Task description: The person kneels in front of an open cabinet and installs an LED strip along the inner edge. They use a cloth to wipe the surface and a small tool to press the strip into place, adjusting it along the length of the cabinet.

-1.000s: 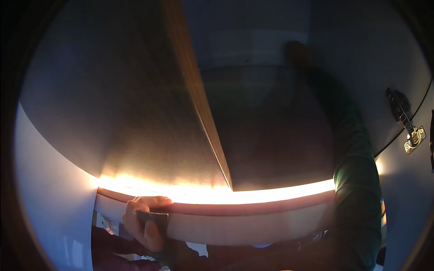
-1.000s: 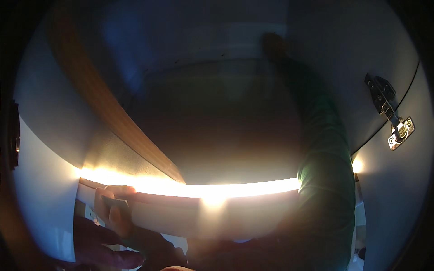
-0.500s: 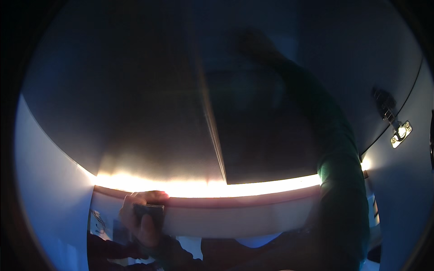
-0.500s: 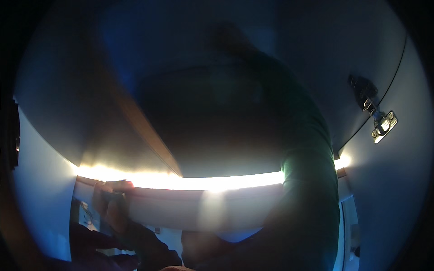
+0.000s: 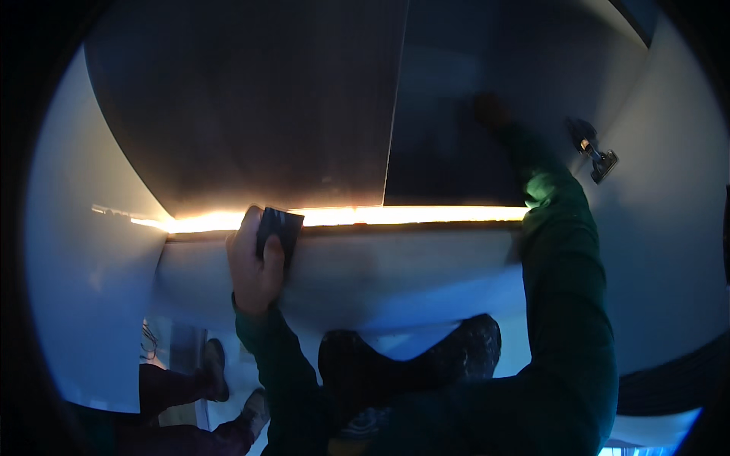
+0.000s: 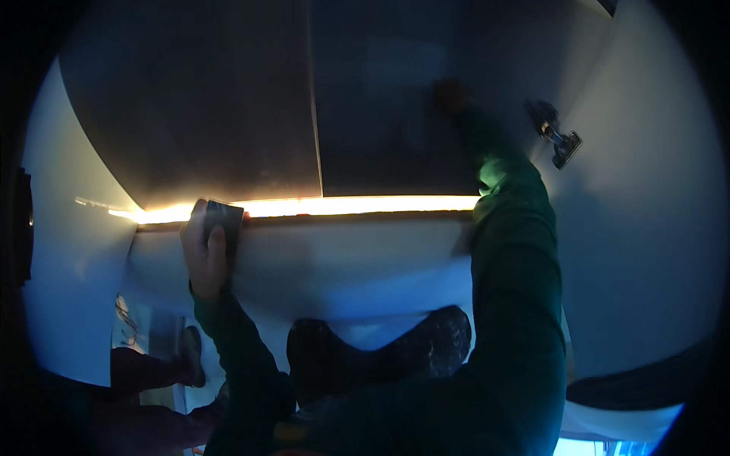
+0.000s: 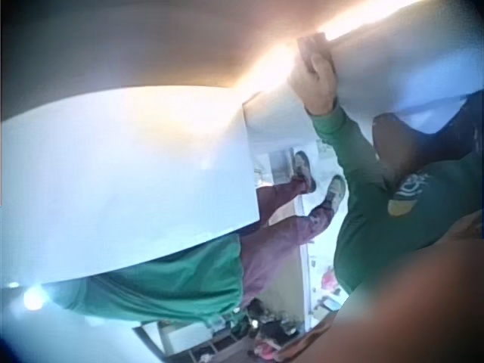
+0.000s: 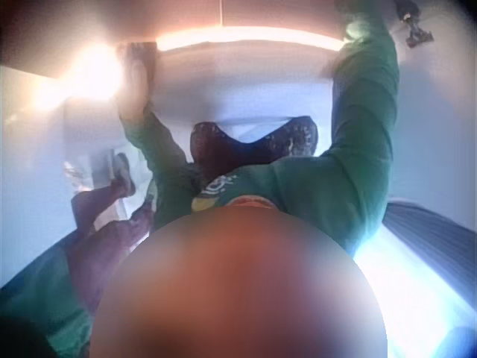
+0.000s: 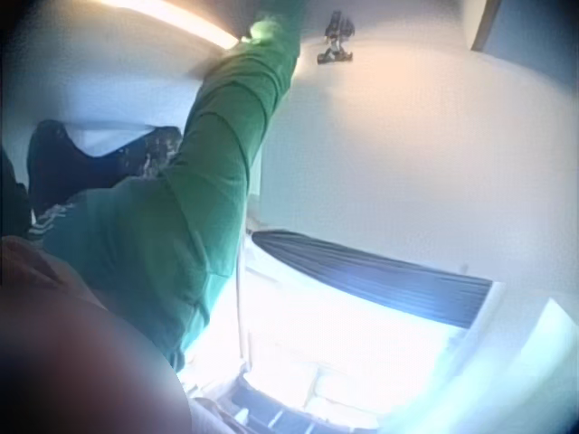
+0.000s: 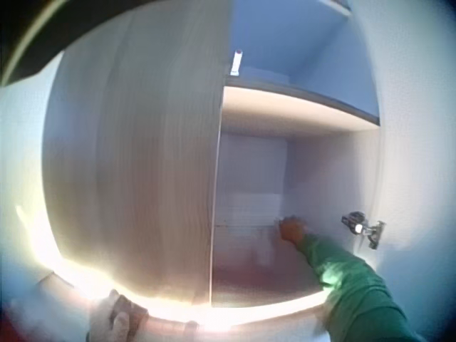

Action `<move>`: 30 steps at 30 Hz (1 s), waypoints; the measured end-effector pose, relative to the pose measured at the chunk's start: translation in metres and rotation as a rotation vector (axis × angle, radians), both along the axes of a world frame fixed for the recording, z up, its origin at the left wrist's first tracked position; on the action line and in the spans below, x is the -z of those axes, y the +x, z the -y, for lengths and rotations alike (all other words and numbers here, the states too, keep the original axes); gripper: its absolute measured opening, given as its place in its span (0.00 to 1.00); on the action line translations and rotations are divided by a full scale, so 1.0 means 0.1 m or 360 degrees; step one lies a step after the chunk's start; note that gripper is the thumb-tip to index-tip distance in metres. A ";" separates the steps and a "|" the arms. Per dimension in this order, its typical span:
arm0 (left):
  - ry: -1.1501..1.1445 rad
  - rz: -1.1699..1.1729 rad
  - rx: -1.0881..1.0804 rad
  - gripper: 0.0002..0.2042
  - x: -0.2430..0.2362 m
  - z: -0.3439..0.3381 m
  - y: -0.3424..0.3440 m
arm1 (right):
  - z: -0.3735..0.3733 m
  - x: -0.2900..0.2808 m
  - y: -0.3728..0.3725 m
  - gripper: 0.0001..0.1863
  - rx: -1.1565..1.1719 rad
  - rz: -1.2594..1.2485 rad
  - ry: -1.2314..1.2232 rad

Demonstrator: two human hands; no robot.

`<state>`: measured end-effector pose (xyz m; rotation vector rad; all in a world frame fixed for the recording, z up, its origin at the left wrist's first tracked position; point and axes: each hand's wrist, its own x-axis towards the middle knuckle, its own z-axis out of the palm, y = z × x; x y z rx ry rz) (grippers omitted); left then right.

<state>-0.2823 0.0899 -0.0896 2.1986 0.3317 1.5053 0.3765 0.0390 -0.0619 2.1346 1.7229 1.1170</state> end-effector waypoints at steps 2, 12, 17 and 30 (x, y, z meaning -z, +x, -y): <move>0.0043 0.0030 -0.0002 0.15 0.00 0.00 0.01 | 0.40 -0.11 -0.33 0.11 -0.0098 0.0012 0.0021; -0.0224 0.0038 0.0162 0.09 -0.03 0.05 0.03 | 1.51 -0.85 -2.27 0.19 0.1005 -0.0726 -0.0151; -0.0199 0.0024 0.0114 0.05 -0.07 0.09 0.02 | 2.26 -1.40 -3.20 0.16 -0.0024 -0.1979 0.0194; -0.0110 -0.0070 -0.0206 0.13 -0.12 0.23 0.06 | 3.75 1.91 -4.32 0.14 -0.0188 -0.3665 0.0013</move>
